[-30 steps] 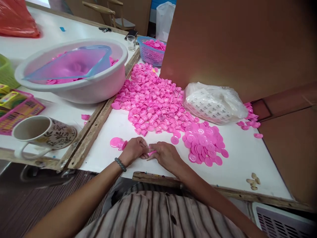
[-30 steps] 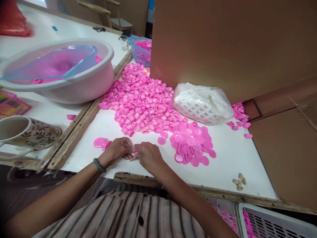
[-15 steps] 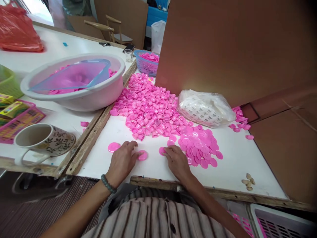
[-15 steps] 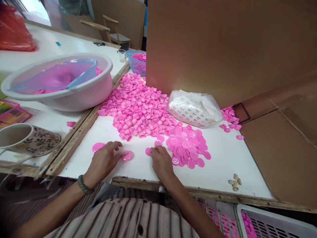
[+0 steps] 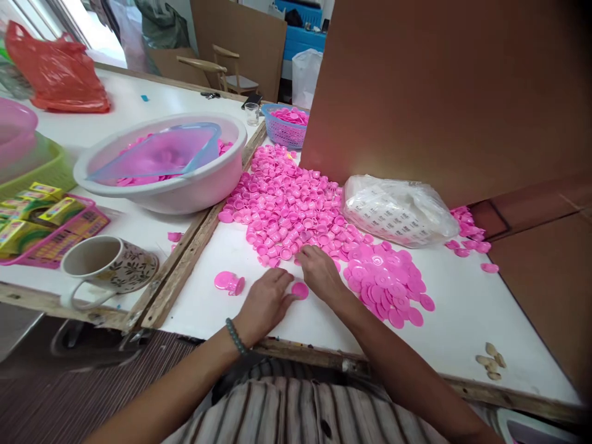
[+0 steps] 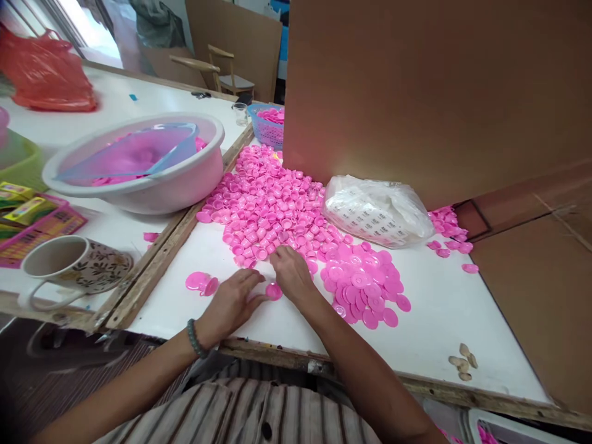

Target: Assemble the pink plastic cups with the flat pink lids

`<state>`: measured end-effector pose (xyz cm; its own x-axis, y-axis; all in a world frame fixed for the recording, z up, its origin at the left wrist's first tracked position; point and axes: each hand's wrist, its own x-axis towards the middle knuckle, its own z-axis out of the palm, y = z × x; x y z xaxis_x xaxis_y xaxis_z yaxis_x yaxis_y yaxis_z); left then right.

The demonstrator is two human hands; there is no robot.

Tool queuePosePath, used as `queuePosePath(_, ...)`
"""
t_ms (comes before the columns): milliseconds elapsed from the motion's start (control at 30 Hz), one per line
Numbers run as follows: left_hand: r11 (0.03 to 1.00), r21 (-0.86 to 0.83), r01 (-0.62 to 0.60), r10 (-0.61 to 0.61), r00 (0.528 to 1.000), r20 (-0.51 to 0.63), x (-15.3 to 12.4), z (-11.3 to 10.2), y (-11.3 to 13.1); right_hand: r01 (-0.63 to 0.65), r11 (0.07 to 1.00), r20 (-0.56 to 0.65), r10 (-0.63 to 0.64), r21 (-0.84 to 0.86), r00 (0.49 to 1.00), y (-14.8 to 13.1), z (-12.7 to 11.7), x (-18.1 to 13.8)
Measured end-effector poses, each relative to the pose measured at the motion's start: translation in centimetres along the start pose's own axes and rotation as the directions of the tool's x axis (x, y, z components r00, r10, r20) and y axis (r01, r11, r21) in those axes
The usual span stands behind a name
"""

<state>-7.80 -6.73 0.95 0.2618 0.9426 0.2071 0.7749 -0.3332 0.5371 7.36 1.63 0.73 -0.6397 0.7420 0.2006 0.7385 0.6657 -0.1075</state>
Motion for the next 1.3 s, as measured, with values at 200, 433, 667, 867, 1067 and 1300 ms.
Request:
queuePosePath(200,0.998,0.023,-0.058,0.053,0.983,0.173,1.6,2.2,0.3,-0.34,0.938,0.249,0.312,0.074,0.917,0.8,-1.7,-2.4)
queuePosePath(433,0.998,0.026,0.053,-0.056,0.991,0.123,0.8,1.5,-0.4,-0.284,0.933,0.158,0.253,0.222,0.954,0.8,-3.0,-5.5)
queuePosePath(667,0.993,0.079,0.092,-0.099,0.992,0.08,0.4,1.8,-0.4,-0.11,0.974,0.093,0.094,0.198,0.991,-0.2,-0.9,-6.1)
queuePosePath(867,0.99,0.104,0.098,-0.101,0.995,0.025,0.4,2.3,-0.5,-0.001,0.995,0.023,-0.001,0.101,1.0,-1.7,0.0,-5.6)
queuePosePath(1067,0.986,0.14,0.092,-0.096,0.995,0.02,0.4,2.6,-0.7,0.14,0.989,0.13,-0.133,-0.043,0.982,-2.9,0.2,-5.8)
queuePosePath(1300,0.99,0.13,0.046,-0.052,0.998,0.047,0.4,2.5,-1.0,0.142,0.989,0.087,-0.138,-0.043,0.987,-3.1,1.0,-6.4)
